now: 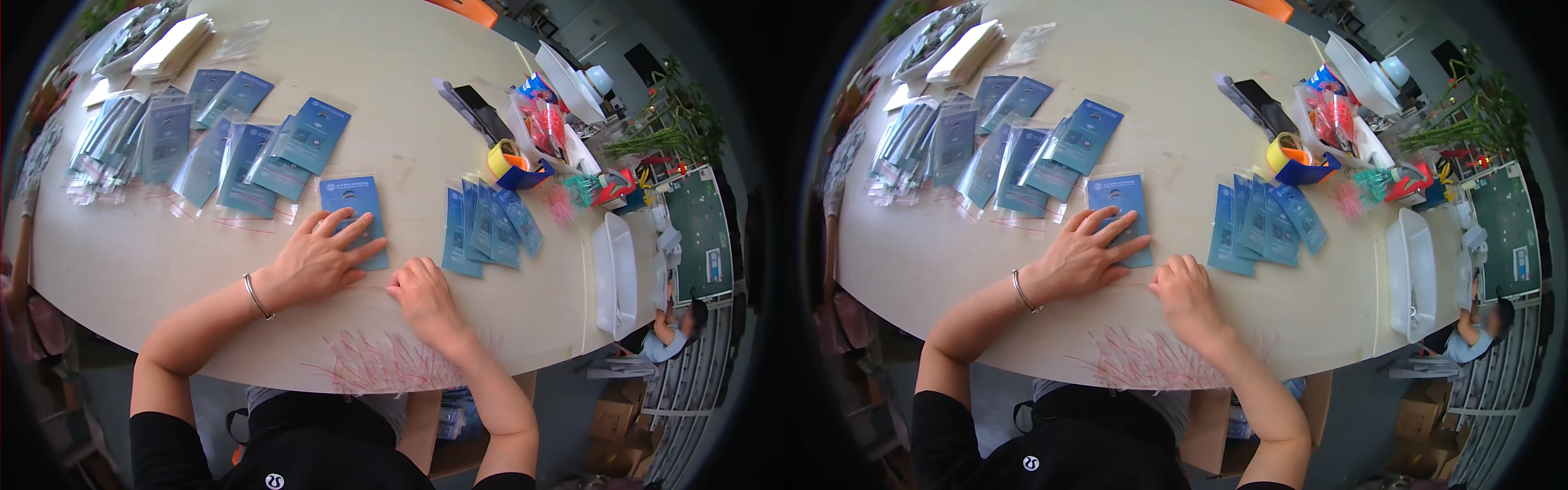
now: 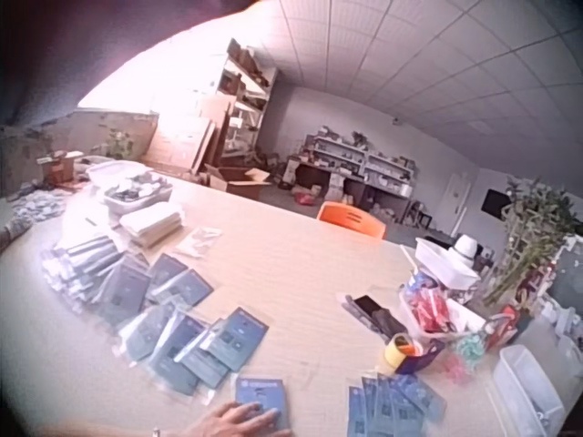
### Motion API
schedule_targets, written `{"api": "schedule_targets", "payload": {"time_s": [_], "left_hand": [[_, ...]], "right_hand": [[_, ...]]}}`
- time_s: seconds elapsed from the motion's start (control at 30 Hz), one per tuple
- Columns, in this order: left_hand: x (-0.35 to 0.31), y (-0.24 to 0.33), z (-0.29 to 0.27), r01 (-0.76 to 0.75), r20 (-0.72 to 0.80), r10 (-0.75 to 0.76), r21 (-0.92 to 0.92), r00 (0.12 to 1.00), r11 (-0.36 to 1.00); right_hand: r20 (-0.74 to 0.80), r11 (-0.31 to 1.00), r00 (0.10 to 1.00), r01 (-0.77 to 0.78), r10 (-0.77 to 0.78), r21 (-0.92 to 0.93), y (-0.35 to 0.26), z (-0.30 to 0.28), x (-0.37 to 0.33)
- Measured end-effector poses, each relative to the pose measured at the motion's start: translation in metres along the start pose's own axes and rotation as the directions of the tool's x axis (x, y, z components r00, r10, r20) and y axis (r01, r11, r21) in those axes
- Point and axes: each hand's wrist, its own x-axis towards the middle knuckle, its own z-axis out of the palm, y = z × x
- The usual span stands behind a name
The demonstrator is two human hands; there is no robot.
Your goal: The person takes blue cards from a cardboard box and places them into clear plastic zip-lock bags on a table. They seal each bag and place it in a growing pile of finished packages.
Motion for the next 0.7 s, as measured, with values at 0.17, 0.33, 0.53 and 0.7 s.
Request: {"api": "schedule_targets", "payload": {"time_s": [0.17,0.33,0.53,0.7], "left_hand": [[0.003,0.005,0.004,0.046,0.033,-0.045,-0.013,0.998,0.999],[0.002,0.005,-0.001,0.073,0.083,-0.067,-0.062,0.994,0.995],[0.004,0.007,-0.004,0.081,0.108,-0.075,-0.052,0.991,0.995],[0.004,0.008,-0.002,0.078,0.111,-0.072,-0.051,0.991,0.996]], "right_hand": [[0.184,0.950,0.982,-0.086,0.031,0.299,-0.034,-0.046,-0.033],[-0.200,0.861,0.841,-0.468,0.503,0.198,-0.011,-0.108,-0.098],[-0.161,0.730,0.725,-0.683,0.670,-0.035,0.003,-0.085,-0.179],[-0.129,0.762,0.767,-0.640,0.629,-0.093,0.003,-0.058,-0.201]]}}
